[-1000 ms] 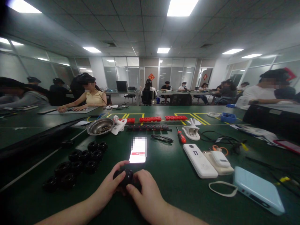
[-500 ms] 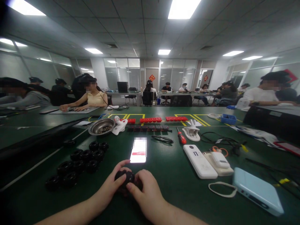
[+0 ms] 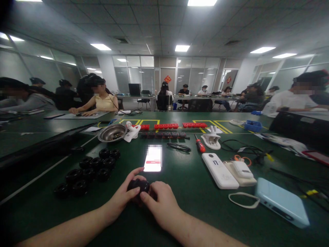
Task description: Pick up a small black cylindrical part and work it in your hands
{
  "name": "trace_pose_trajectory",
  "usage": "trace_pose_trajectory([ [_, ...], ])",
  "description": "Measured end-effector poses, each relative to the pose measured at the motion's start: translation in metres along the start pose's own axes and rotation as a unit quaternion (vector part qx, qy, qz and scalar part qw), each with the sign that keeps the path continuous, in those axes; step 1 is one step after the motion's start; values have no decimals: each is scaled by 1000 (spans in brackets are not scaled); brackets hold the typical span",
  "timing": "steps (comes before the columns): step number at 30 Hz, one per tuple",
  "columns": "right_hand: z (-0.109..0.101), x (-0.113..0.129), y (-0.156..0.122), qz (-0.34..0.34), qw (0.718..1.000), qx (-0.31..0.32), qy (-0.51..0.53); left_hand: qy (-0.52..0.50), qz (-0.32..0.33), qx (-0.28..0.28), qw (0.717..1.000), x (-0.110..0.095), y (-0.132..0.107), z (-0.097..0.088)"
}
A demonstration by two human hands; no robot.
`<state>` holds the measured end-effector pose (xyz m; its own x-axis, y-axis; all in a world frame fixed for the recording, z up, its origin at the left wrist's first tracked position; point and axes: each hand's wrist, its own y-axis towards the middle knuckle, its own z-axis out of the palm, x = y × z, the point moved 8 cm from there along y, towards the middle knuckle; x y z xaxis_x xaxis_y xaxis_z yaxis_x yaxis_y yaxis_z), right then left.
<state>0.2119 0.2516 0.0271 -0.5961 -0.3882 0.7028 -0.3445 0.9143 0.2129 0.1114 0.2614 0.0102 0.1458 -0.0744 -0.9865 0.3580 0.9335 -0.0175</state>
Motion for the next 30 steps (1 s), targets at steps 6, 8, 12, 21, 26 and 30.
trace_pose_trajectory([
  [6, -6, 5, -3, 5, 1000, -19, 14, 55, -39, -54, 996, 0, -2, -6],
  [8, -7, 3, -3, 15, 1000, -25, 10, 56, -30, -55, 996, -2, -3, -4],
  [12, -6, -1, -2, 20, 999, -26, -5, 46, -24, -50, 997, -4, -4, -2],
  [21, -7, 0, -3, 3, 997, -44, 58, 73, -46, -32, 996, 1, 0, -2],
  [26, -7, 1, -3, 1, 998, -39, 47, 47, -27, -39, 998, -2, -2, -2],
  [30, -4, 0, 0, -3, 1000, -28, 10, 20, -11, -52, 998, -3, 0, -5],
])
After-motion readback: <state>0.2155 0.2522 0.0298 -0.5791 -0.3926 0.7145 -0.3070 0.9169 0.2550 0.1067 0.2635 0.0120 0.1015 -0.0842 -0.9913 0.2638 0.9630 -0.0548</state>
